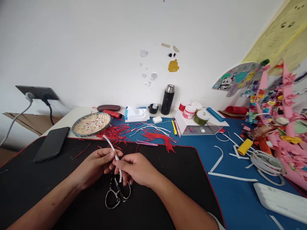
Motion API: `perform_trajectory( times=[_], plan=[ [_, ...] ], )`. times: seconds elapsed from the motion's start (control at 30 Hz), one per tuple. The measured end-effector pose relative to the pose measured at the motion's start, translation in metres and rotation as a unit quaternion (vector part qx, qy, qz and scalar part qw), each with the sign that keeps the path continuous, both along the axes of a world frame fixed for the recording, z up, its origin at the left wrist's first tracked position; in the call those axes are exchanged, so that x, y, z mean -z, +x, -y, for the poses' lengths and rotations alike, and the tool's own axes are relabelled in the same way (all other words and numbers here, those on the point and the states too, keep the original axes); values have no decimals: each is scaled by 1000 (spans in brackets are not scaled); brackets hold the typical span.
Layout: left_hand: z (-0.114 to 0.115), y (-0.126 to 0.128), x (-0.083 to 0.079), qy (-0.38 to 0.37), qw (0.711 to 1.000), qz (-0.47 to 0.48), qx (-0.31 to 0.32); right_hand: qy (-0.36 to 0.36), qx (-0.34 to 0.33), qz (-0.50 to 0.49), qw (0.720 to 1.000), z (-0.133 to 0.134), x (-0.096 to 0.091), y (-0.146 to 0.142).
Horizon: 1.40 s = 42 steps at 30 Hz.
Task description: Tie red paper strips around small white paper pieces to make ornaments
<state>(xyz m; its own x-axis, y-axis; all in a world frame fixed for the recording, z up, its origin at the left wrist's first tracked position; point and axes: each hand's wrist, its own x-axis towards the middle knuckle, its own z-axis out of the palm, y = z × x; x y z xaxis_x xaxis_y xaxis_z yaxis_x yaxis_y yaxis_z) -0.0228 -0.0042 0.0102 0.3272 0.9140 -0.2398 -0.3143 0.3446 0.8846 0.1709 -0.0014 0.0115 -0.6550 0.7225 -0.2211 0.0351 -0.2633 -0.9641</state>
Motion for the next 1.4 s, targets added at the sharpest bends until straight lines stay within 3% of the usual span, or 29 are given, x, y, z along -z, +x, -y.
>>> perform_trajectory(
  times=[0.33, 0.5, 0.9, 1.4],
  plan=[
    [-1, -3, 1, -7, 1000, 7, 27, -8, -10, 9, 1000, 1, 1, 1],
    [-3, -2, 0, 13, 1000, -7, -8, -5, 18, 7, 1000, 0, 2, -1],
    [-5, -4, 6, 63, 995, -82, 1, 116, 63, 110, 985, 5, 1, -3],
    [-3, -2, 1, -1, 999, 31, -30, -22, 30, -22, 999, 1, -1, -1]
  ],
)
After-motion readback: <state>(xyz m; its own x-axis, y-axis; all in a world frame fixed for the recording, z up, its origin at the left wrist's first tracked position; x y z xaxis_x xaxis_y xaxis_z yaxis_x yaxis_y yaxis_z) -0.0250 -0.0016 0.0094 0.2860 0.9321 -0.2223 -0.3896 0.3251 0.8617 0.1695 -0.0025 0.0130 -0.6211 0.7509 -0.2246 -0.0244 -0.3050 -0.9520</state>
